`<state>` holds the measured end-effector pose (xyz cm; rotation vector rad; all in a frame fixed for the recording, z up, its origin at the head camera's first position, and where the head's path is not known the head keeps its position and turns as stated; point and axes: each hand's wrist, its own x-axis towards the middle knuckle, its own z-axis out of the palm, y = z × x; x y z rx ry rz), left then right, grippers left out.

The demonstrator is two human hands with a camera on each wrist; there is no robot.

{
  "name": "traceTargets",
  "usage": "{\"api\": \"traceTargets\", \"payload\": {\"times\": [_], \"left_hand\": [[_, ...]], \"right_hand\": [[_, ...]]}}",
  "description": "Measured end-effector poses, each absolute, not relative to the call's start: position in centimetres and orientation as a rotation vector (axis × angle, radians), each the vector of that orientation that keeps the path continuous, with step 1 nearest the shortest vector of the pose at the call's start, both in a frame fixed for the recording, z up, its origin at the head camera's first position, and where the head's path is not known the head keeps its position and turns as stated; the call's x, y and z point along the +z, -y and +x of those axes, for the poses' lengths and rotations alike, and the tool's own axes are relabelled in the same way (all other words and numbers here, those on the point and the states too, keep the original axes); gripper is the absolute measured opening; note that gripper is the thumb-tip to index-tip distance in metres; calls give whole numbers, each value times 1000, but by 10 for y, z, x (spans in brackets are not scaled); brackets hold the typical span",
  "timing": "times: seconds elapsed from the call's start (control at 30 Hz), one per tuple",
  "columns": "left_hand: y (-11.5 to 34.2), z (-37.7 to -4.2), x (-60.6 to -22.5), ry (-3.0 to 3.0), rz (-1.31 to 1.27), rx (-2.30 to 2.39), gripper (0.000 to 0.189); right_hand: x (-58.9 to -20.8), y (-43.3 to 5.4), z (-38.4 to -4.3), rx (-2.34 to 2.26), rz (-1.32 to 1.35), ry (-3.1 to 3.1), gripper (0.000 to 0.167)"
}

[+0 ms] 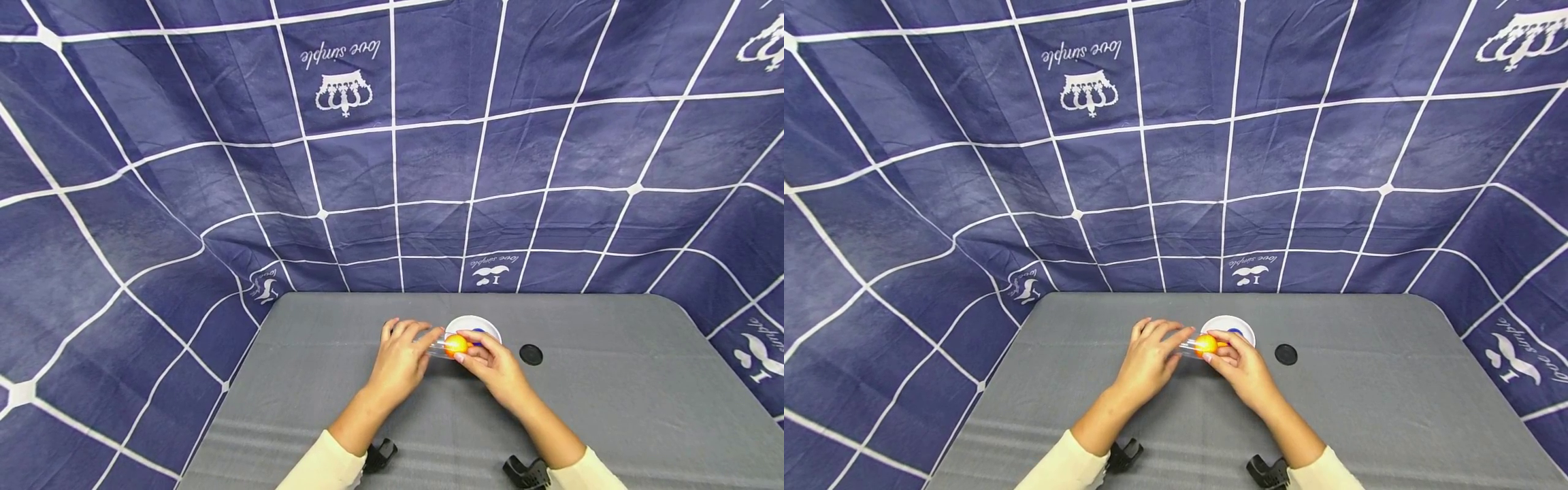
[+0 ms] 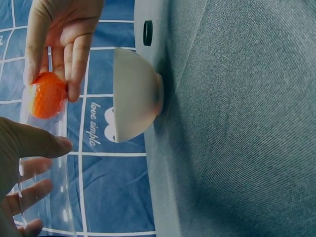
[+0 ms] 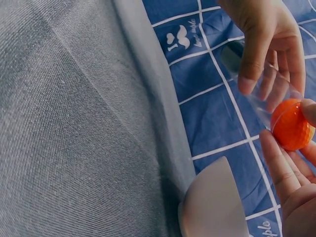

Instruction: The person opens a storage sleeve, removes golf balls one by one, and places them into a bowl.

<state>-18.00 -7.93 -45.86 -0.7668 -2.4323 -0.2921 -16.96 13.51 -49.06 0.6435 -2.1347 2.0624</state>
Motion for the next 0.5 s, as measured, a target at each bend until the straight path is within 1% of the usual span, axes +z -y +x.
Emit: {"api": "traceTargets", "payload": {"times": [0.5], "left_hand": [[80,-179,-467,2539,-653,-686,55]], "right_hand": [[-482,-139,-174,2052,615,2138,43]]}}
